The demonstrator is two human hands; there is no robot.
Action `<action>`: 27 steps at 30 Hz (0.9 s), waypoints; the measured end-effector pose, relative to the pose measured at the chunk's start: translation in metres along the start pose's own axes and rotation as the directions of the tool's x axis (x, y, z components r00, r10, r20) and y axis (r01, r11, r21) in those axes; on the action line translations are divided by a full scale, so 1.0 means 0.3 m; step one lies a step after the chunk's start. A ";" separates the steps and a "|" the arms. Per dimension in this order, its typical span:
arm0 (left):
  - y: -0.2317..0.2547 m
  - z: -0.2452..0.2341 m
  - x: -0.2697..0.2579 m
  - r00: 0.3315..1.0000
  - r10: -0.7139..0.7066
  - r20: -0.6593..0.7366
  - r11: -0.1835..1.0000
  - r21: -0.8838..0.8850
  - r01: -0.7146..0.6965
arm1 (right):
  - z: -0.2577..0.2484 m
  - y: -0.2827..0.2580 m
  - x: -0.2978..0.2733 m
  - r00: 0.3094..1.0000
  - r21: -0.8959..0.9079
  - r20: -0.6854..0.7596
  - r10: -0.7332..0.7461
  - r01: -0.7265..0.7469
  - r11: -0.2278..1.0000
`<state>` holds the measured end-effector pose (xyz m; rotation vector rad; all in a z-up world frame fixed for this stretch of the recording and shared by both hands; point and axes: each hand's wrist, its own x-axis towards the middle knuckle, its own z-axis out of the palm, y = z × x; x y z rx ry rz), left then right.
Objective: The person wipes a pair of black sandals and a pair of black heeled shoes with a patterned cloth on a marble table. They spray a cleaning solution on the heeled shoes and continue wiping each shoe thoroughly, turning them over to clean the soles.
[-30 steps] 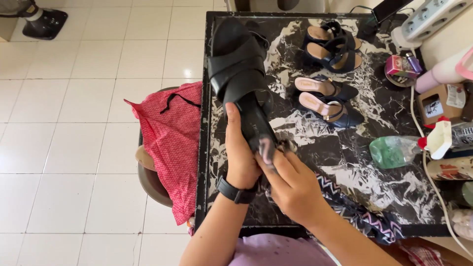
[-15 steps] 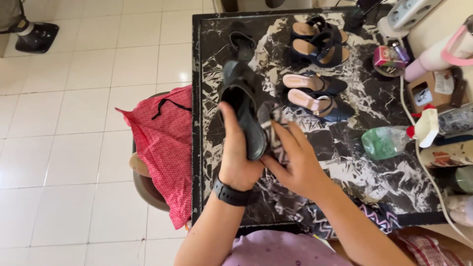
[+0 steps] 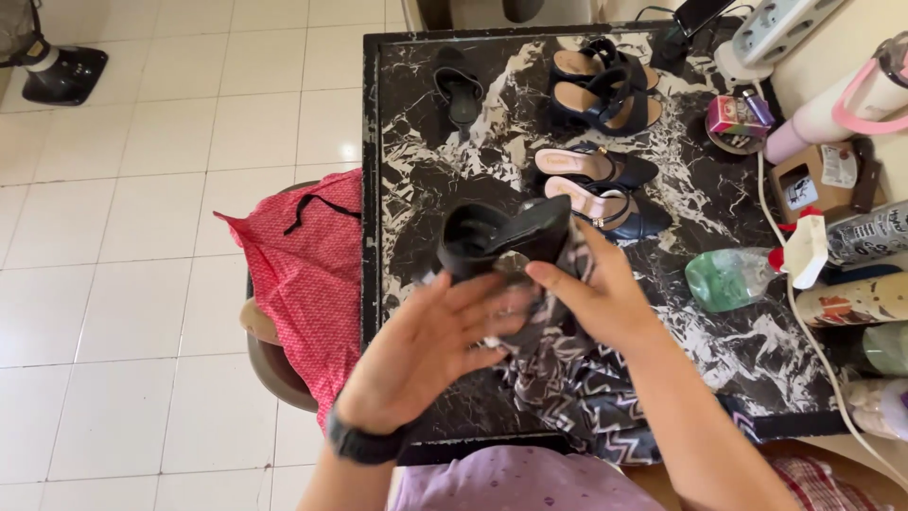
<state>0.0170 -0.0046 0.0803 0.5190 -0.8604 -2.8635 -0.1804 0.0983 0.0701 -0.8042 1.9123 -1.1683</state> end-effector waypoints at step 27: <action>0.011 -0.028 0.167 0.528 0.809 0.258 -0.181 0.964 -0.194 | -0.033 -0.041 -0.117 0.542 -0.721 0.233 -0.807 0.653 0.231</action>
